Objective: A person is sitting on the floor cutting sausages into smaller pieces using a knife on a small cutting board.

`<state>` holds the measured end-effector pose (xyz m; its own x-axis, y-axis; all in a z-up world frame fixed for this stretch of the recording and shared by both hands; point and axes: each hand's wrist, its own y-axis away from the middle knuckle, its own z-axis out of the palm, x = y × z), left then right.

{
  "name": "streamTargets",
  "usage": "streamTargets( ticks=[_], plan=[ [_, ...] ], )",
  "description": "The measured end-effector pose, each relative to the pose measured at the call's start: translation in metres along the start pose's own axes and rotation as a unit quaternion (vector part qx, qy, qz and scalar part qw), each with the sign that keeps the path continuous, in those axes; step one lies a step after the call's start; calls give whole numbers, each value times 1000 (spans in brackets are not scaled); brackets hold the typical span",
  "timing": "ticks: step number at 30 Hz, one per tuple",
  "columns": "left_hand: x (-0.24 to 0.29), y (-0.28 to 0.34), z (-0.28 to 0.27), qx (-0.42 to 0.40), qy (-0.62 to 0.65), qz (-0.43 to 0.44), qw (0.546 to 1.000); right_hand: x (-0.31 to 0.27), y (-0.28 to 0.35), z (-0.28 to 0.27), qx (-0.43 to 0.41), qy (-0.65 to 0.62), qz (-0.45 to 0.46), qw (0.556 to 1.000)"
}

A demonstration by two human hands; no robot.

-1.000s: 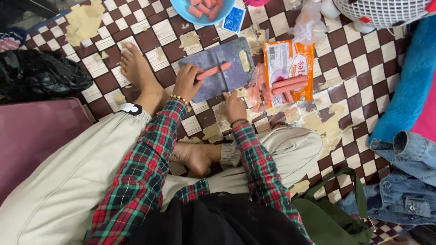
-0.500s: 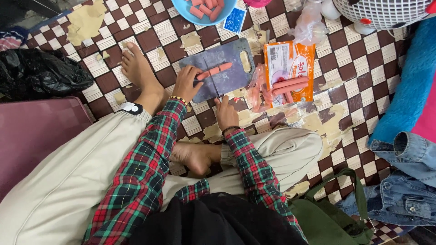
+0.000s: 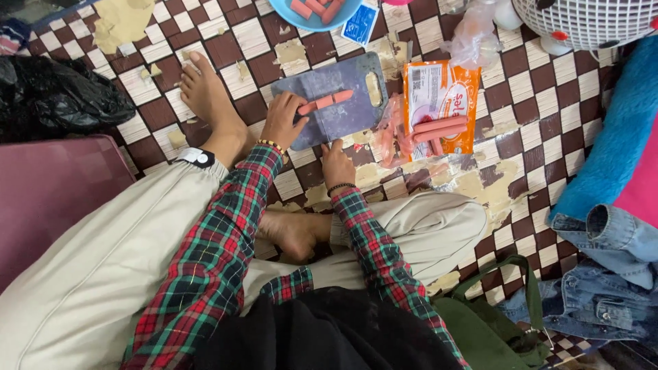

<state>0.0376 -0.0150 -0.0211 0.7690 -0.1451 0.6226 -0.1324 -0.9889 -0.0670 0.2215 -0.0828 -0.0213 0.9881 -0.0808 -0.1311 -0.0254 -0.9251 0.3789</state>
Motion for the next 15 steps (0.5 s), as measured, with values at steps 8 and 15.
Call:
streamTargets(
  ticks=[8, 15],
  plan=[
    [-53, -27, -47, 259, -6, -456, 851, 7, -14, 13, 28, -24, -5, 999],
    [1, -11, 5, 27, -4, 51, 998, 35, 16, -80, -80, -256, -25, 963]
  ],
)
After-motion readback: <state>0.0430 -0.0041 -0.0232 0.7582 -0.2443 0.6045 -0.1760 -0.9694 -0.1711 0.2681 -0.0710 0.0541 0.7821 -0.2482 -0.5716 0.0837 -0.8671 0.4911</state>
